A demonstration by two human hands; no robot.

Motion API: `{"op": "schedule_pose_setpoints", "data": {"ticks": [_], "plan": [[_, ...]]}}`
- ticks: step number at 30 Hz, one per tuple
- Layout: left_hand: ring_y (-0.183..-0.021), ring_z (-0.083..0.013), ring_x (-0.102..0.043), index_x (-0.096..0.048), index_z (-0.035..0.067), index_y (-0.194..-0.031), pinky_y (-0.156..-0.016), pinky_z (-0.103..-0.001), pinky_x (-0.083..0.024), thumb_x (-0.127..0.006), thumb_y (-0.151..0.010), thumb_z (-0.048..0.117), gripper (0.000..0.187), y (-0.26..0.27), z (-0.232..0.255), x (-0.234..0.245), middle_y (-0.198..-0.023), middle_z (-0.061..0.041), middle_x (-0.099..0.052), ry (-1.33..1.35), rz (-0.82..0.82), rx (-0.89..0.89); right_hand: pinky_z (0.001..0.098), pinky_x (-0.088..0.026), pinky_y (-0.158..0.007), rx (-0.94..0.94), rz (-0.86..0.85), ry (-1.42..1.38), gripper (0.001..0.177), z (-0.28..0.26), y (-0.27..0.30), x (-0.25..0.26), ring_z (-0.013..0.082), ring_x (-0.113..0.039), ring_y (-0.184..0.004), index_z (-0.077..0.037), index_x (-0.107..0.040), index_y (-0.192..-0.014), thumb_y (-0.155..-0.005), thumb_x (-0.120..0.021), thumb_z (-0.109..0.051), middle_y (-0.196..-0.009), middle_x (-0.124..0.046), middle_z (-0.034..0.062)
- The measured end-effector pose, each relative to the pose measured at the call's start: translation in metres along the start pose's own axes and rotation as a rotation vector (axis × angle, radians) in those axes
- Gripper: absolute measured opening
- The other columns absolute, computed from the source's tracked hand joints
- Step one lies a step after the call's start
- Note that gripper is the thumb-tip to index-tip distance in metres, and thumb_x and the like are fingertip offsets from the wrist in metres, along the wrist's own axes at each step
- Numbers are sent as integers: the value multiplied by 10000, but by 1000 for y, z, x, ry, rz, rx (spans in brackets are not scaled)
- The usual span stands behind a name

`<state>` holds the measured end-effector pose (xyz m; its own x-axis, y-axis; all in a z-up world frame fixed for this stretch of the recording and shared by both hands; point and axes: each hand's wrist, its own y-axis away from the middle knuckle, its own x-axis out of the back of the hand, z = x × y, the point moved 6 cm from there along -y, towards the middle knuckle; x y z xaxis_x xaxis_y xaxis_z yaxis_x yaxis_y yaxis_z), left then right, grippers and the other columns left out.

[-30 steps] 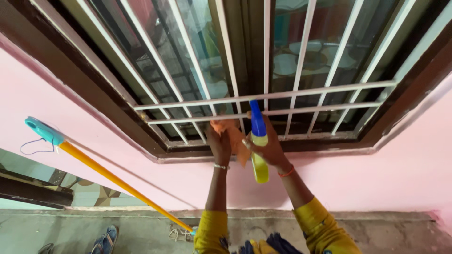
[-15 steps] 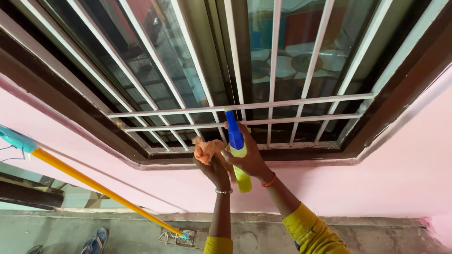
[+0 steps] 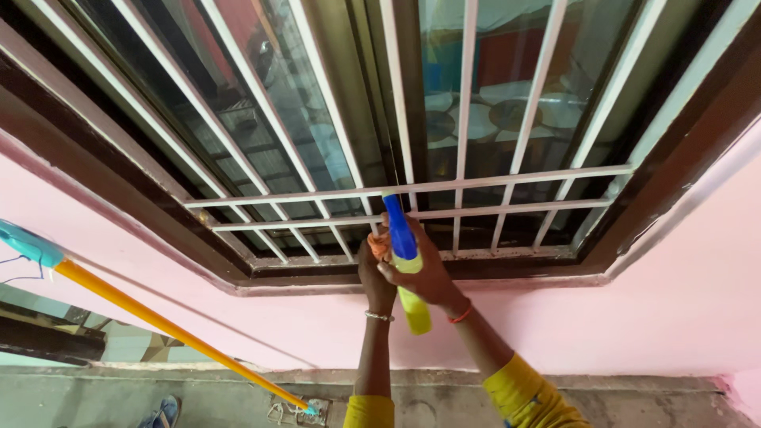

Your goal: The person cleans a window frame and a large mirror using a spray bottle and a cloth. They spray the surfaces and wipe them down, moving from the window to the mirror.

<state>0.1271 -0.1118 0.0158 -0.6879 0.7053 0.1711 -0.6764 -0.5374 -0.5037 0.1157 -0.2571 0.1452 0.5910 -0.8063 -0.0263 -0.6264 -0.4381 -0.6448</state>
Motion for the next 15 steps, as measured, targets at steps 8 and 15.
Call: {"op": "schedule_pose_setpoints", "data": {"ticks": [8, 15], "plan": [[-996, -244, -712, -547, 13, -1286, -777, -355, -580, -602, -915, -16, 376, -4, 22, 7, -1113, -146, -699, 132, -74, 10, 332, -610, -837, -110, 155, 45, 825, -8, 21, 54, 159, -676, -965, -47, -403, -1521, -800, -798, 16, -1461, -516, 111], [-1134, -271, -683, -574, 18, -1296, -942, -368, -561, -530, -955, -72, 355, -33, 62, 10, -1215, -154, -678, 301, -105, -103, 302, -570, -845, -154, 163, 302, 881, -33, 23, 62, 128, -646, -930, -72, -363, -1555, -800, -798, 63, -1436, -525, 109]]}}
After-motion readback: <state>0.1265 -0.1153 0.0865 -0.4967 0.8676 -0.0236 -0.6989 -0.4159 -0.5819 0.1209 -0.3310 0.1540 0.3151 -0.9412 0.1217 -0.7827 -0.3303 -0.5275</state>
